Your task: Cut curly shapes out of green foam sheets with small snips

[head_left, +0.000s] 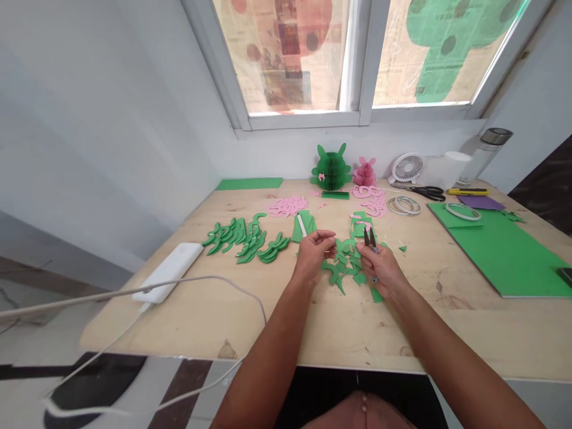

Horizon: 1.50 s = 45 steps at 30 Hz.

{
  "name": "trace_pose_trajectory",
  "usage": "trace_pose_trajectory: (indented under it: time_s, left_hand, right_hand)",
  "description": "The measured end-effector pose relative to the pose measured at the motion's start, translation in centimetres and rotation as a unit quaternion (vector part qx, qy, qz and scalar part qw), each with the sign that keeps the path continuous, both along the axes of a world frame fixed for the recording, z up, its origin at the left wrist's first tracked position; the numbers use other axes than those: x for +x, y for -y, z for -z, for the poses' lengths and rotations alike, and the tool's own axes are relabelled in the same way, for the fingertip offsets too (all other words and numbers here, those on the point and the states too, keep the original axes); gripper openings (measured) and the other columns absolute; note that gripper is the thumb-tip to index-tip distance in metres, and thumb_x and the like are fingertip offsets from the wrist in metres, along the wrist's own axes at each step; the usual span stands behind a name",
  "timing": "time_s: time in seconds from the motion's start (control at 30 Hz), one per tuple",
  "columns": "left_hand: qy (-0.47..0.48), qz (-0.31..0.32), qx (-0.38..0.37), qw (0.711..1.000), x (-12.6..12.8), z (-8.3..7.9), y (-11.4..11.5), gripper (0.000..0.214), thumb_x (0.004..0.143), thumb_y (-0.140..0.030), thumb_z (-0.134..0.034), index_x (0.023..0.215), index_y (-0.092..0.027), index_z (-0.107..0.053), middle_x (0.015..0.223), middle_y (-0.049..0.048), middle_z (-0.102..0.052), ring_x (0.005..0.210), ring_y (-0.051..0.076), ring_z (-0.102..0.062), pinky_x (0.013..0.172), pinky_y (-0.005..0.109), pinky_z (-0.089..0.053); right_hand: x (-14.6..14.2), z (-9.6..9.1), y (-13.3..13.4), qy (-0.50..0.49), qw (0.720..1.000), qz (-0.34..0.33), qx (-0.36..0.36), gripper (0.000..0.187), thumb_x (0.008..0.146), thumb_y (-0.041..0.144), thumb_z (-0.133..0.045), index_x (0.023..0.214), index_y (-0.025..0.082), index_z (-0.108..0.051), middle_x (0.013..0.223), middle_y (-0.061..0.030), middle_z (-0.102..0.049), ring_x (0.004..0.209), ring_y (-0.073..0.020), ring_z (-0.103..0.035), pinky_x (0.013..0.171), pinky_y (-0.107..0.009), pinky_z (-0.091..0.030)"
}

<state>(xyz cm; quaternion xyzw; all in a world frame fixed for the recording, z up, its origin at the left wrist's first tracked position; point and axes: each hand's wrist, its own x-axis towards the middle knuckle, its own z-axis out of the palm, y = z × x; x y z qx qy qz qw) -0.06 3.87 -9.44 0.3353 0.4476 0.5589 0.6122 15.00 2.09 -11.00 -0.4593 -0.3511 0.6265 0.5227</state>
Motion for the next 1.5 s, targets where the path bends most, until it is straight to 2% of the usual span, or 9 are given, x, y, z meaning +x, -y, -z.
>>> trace_pose_trajectory:
  time_s: [0.17, 0.27, 0.37, 0.57, 0.73, 0.8, 1.0, 1.37, 1.5]
  left_hand:
    - [0.042, -0.021, -0.028, 0.999, 0.1, 0.4, -0.3, 0.038, 0.054, -0.027, -0.075, 0.087, -0.016, -0.058, 0.065, -0.0007, -0.058, 0.054, 0.01, -0.057, 0.051, 0.023, -0.045]
    - [0.011, -0.079, -0.019, 0.997, 0.1, 0.7, -0.5, 0.041, 0.055, -0.029, -0.074, 0.089, -0.018, -0.056, 0.075, -0.0003, -0.059, 0.057, 0.01, -0.059, 0.052, 0.022, -0.045]
    - [-0.035, -0.129, 0.01, 0.991, 0.0, 0.8, -0.5, 0.034, 0.056, -0.034, -0.073, 0.081, -0.017, -0.057, 0.069, -0.0022, -0.055, 0.053, 0.008, -0.054, 0.05, 0.021, -0.043]
    - [-0.078, -0.052, 0.005, 0.996, 0.3, 0.9, -0.3, 0.031, 0.057, -0.041, -0.072, 0.056, -0.015, -0.054, 0.054, -0.0006, -0.054, 0.046, 0.008, -0.048, 0.044, 0.02, -0.038]
    - [-0.077, -0.14, 0.024, 0.987, 0.0, 0.9, -0.5, 0.028, 0.057, -0.038, -0.073, 0.056, -0.016, -0.056, 0.052, -0.0036, -0.051, 0.045, 0.007, -0.045, 0.044, 0.019, -0.036]
    - [-0.076, -0.118, 0.022, 0.99, 0.0, 0.8, -0.4, 0.029, 0.058, -0.04, -0.073, 0.056, -0.015, -0.057, 0.051, -0.0035, -0.051, 0.043, 0.006, -0.044, 0.044, 0.019, -0.035]
    - [-0.073, 0.043, -0.008, 0.996, 1.0, 0.7, 0.4, 0.035, 0.059, -0.045, -0.075, 0.067, -0.012, -0.066, 0.058, 0.0036, -0.063, 0.046, 0.009, -0.053, 0.045, 0.021, -0.039]
    - [0.031, 0.003, -0.019, 0.999, 1.2, 1.6, -0.2, 0.032, 0.055, -0.033, -0.079, 0.072, -0.014, -0.06, 0.065, 0.0047, -0.068, 0.051, 0.011, -0.059, 0.049, 0.021, -0.042]
    - [0.044, -0.018, -0.014, 0.999, 0.6, 1.3, -0.5, 0.029, 0.056, -0.031, -0.076, 0.071, -0.014, -0.058, 0.064, 0.0051, -0.068, 0.051, 0.011, -0.059, 0.05, 0.021, -0.042]
  right_hand:
    - [-0.3, -0.2, 0.1, -0.007, 1.0, 0.028, 0.0, 0.039, 0.061, 0.041, -0.078, 0.066, 0.019, -0.046, 0.042, 0.0122, -0.031, 0.034, -0.0024, -0.017, 0.031, -0.017, -0.011]
    - [-0.4, -0.5, 0.1, -0.013, 0.998, 0.055, 0.003, 0.037, 0.06, 0.041, -0.078, 0.068, 0.018, -0.05, 0.041, 0.0126, -0.03, 0.034, -0.0024, -0.017, 0.031, -0.017, -0.011]
    - [-0.4, -0.5, 0.1, -0.017, 0.997, 0.07, 0.008, 0.035, 0.06, 0.04, -0.077, 0.067, 0.017, -0.052, 0.041, 0.0126, -0.029, 0.034, -0.0024, -0.017, 0.031, -0.017, -0.011]
    - [-0.4, 0.0, -0.2, -0.039, 0.995, 0.088, 0.019, 0.035, 0.06, 0.039, -0.077, 0.065, 0.019, -0.048, 0.041, 0.0124, -0.029, 0.034, -0.0028, -0.017, 0.03, -0.017, -0.012]
    - [-0.3, 0.1, -0.2, -0.055, 0.993, 0.104, 0.025, 0.035, 0.06, 0.039, -0.077, 0.068, 0.02, -0.049, 0.042, 0.0125, -0.029, 0.035, -0.0033, -0.017, 0.031, -0.017, -0.011]
    - [-0.4, 0.0, -0.2, -0.054, 0.992, 0.108, 0.026, 0.035, 0.06, 0.039, -0.077, 0.067, 0.02, -0.049, 0.042, 0.0126, -0.028, 0.036, -0.0035, -0.017, 0.032, -0.018, -0.01]
    - [-0.7, -0.6, 0.0, -0.042, 0.991, 0.126, 0.031, 0.035, 0.058, 0.04, -0.076, 0.064, 0.019, -0.047, 0.041, 0.0129, -0.027, 0.035, -0.0029, -0.017, 0.032, -0.018, -0.01]
    - [-1.0, -0.7, 0.4, 0.02, 0.998, 0.049, 0.014, 0.043, 0.053, 0.049, -0.076, 0.069, 0.016, -0.052, 0.04, 0.0133, -0.027, 0.035, -0.0028, -0.018, 0.035, -0.019, -0.009]
    - [-0.9, -0.7, 0.3, 0.05, 0.996, 0.071, 0.017, 0.043, 0.054, 0.049, -0.075, 0.071, 0.015, -0.056, 0.042, 0.012, -0.029, 0.037, -0.003, -0.019, 0.037, -0.019, -0.009]
